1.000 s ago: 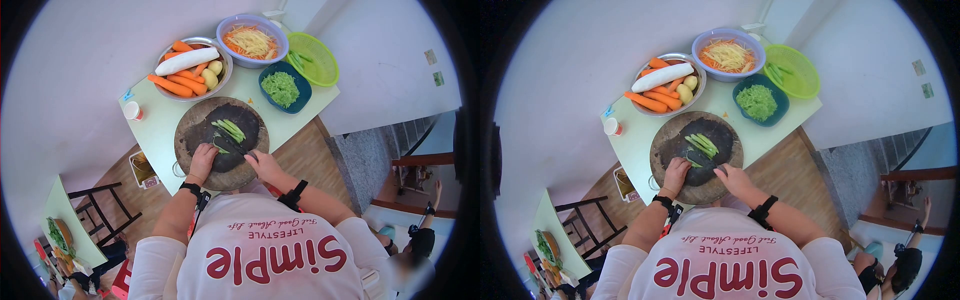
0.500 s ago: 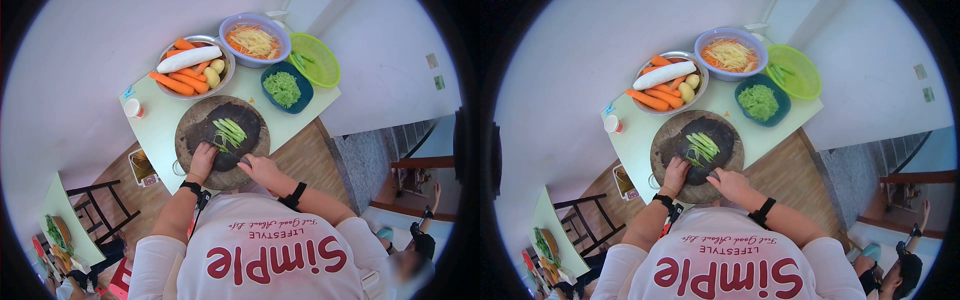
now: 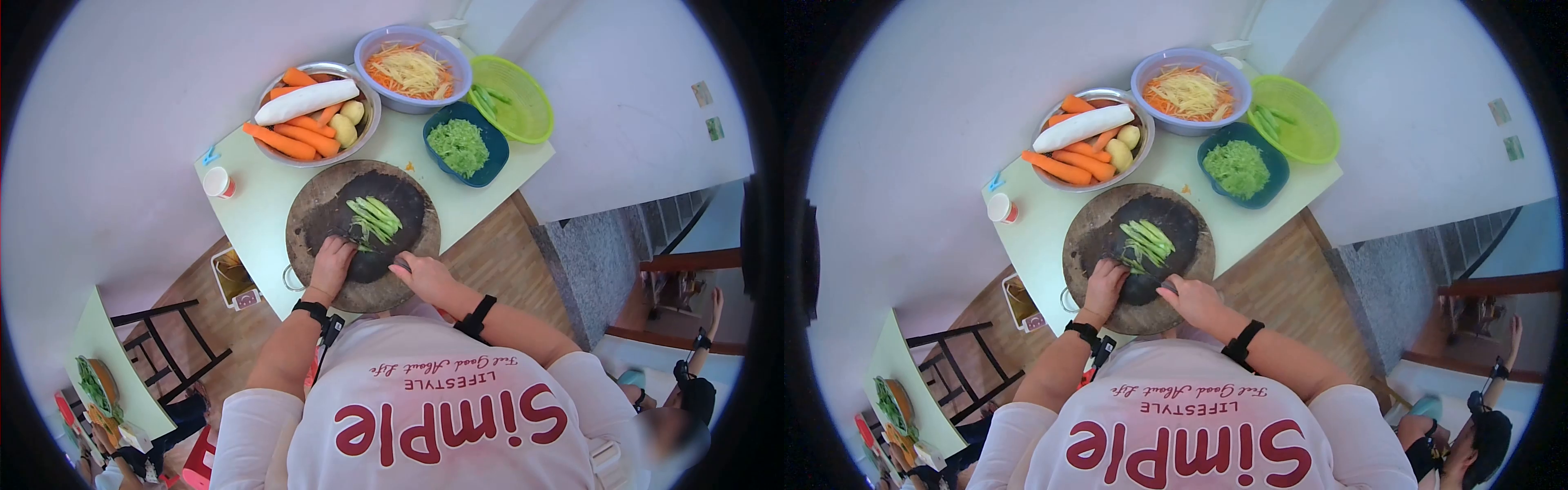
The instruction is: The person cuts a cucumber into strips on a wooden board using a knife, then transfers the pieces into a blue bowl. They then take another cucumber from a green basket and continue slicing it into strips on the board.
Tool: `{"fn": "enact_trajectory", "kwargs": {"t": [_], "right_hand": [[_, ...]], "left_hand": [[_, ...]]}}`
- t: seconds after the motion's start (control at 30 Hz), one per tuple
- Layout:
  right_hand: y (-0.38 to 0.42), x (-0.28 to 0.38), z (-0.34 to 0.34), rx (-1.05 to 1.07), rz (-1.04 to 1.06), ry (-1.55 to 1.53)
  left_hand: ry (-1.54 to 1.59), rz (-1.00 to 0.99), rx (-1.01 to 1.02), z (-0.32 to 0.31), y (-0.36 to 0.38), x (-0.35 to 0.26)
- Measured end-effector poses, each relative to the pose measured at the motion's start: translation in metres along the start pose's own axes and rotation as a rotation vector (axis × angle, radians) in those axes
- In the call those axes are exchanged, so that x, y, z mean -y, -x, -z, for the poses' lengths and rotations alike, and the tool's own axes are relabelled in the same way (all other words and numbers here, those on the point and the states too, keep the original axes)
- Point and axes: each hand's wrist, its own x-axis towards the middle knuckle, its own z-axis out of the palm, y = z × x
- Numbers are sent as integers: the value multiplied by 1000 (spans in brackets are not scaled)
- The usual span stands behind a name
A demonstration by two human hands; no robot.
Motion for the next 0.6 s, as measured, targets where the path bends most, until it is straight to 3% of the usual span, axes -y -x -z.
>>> {"fn": "enact_trajectory", "kwargs": {"t": [0.07, 0.6], "right_hand": [[-4, -12, -7, -31, -11, -179], [5, 14, 12, -23, 69, -85]], "left_hand": [[22, -29, 0, 2, 1, 2], [-20, 21, 3, -1, 4, 3]]}}
